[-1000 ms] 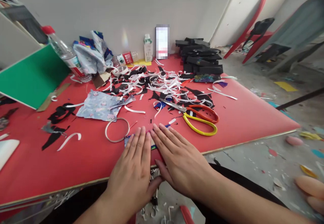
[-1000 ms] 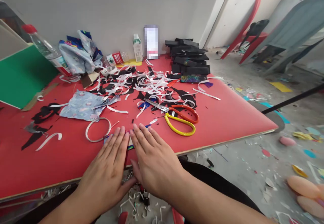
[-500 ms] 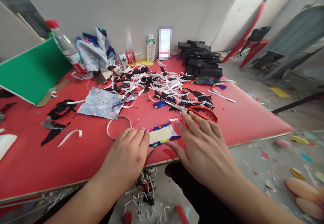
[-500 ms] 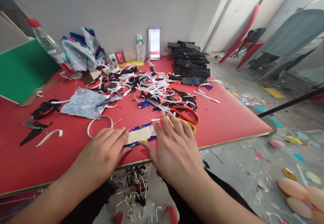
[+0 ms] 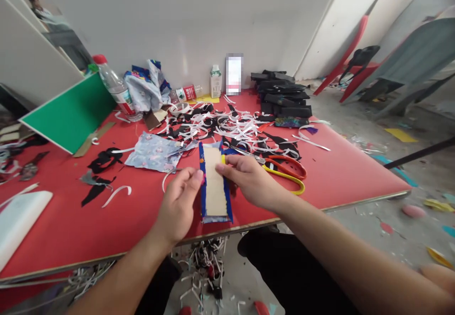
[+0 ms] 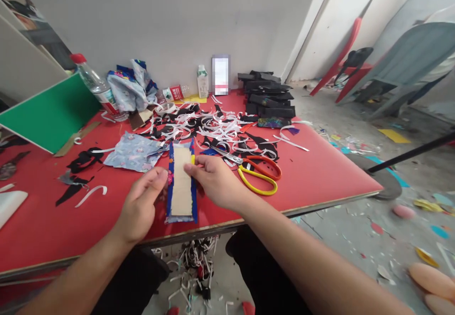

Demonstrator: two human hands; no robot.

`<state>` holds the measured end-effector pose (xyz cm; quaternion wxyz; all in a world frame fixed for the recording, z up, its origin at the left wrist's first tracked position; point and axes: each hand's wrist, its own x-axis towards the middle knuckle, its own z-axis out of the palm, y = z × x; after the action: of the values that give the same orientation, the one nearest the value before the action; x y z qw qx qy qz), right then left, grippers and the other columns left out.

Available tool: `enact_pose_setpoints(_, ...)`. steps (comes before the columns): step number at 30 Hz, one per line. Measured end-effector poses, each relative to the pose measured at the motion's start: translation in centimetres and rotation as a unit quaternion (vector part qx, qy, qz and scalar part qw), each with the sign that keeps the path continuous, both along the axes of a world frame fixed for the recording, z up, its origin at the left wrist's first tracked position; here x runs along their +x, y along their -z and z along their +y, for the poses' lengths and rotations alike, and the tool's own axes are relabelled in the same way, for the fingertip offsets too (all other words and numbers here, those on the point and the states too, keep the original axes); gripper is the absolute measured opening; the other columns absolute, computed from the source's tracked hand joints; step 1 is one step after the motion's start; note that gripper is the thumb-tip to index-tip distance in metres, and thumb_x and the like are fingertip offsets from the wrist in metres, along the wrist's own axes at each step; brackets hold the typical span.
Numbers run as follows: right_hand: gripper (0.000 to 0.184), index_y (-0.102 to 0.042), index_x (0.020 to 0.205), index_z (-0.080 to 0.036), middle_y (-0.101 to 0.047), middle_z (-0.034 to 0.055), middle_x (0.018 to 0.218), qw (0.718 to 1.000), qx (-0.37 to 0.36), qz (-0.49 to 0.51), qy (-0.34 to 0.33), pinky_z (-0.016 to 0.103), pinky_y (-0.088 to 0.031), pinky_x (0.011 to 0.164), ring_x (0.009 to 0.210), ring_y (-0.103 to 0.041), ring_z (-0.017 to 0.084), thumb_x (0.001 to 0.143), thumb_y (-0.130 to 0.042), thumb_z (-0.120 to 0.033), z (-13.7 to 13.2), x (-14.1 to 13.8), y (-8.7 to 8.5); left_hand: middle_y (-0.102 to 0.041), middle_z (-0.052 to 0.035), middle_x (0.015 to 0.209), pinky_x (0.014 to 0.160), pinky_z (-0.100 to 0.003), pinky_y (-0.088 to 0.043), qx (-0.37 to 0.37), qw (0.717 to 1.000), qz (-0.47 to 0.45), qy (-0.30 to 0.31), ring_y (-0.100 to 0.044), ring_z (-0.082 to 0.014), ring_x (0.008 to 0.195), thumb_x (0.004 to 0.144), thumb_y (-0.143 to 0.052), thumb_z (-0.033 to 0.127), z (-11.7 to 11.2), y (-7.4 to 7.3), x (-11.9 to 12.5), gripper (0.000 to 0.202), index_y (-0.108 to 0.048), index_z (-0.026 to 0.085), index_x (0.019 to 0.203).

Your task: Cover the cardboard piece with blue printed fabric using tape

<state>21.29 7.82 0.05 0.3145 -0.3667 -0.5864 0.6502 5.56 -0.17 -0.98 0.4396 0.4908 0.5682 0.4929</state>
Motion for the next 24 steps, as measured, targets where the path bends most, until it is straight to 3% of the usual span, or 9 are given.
enact_pose_setpoints(2,0.042,-0.057,0.077,-0.023,-0.053,-0.0051,0.060,0.997,0.047,-0.007,0.056,0.026,-0.038,0.045,0.048,-0.047,0.012,0.090,-0.066,-0.062,-0.3,-0.6,0.3,-0.070,-0.0032,0.079,0.061,-0.026,-0.050,-0.012,0.999,-0.042,0.023,-0.060,-0.0164,0.067,0.105,-0.050,0.056,0.1,0.0,-0.4,0.044,-0.069,0.018,0.096)
enact_pose_setpoints(5,0.042,-0.051,0.076,-0.024,-0.053,-0.0029,0.068,0.985,0.098,-0.016,0.144,0.026,-0.037,0.050,0.058,-0.045,0.013,0.097,-0.056,-0.060,-1.5,-1.4,1.2,-0.067,-0.0020,0.076,0.058,-0.023,-0.045,-0.014,1.000,-0.015,0.024,-0.055,-0.0156,0.067,0.104,-0.051,0.056,0.0,0.5,-0.2,0.045,-0.067,0.018,0.085)
enact_pose_setpoints(11,0.041,-0.050,0.079,-0.025,-0.052,-0.0029,0.068,0.979,0.085,-0.005,0.184,0.026,-0.038,0.051,0.058,-0.044,0.014,0.101,-0.051,-0.059,-2.9,-1.7,1.9,-0.069,-0.0029,0.084,0.067,-0.024,-0.050,-0.029,0.996,-0.044,0.075,-0.059,-0.0171,0.076,0.102,-0.056,0.056,-0.2,0.6,-0.1,0.041,-0.069,0.019,0.091)
enact_pose_setpoints(14,0.040,-0.056,0.085,-0.024,-0.055,-0.0022,0.070,0.984,0.066,0.012,0.166,0.026,-0.040,0.052,0.059,-0.047,0.015,0.101,-0.052,-0.061,-3.0,-1.4,1.9,-0.069,-0.0033,0.083,0.070,-0.025,-0.052,-0.037,0.990,-0.097,0.094,-0.062,-0.0176,0.078,0.101,-0.059,0.055,-0.1,0.7,-0.4,0.040,-0.069,0.018,0.090)
enact_pose_setpoints(18,0.046,-0.062,0.097,-0.023,-0.062,-0.0003,0.077,0.990,0.083,-0.007,0.115,0.026,-0.042,0.055,0.064,-0.052,0.016,0.101,-0.048,-0.067,-2.9,-1.1,2.2,-0.067,-0.0002,0.082,0.071,-0.024,-0.053,-0.025,0.980,-0.187,0.061,-0.062,-0.0149,0.075,0.098,-0.069,0.048,0.1,1.2,-0.3,0.030,-0.067,0.019,0.093)
enact_pose_setpoints(24,0.056,-0.047,0.070,-0.023,-0.048,-0.0029,0.062,0.982,0.137,-0.059,0.118,0.027,-0.032,0.052,0.057,-0.040,0.014,0.101,-0.046,-0.069,-2.7,-0.7,2.2,-0.066,0.0013,0.075,0.067,-0.021,-0.051,-0.026,0.979,-0.198,0.041,-0.061,-0.0121,0.070,0.088,-0.081,0.047,0.2,0.9,-0.2,0.034,-0.068,0.017,0.085)
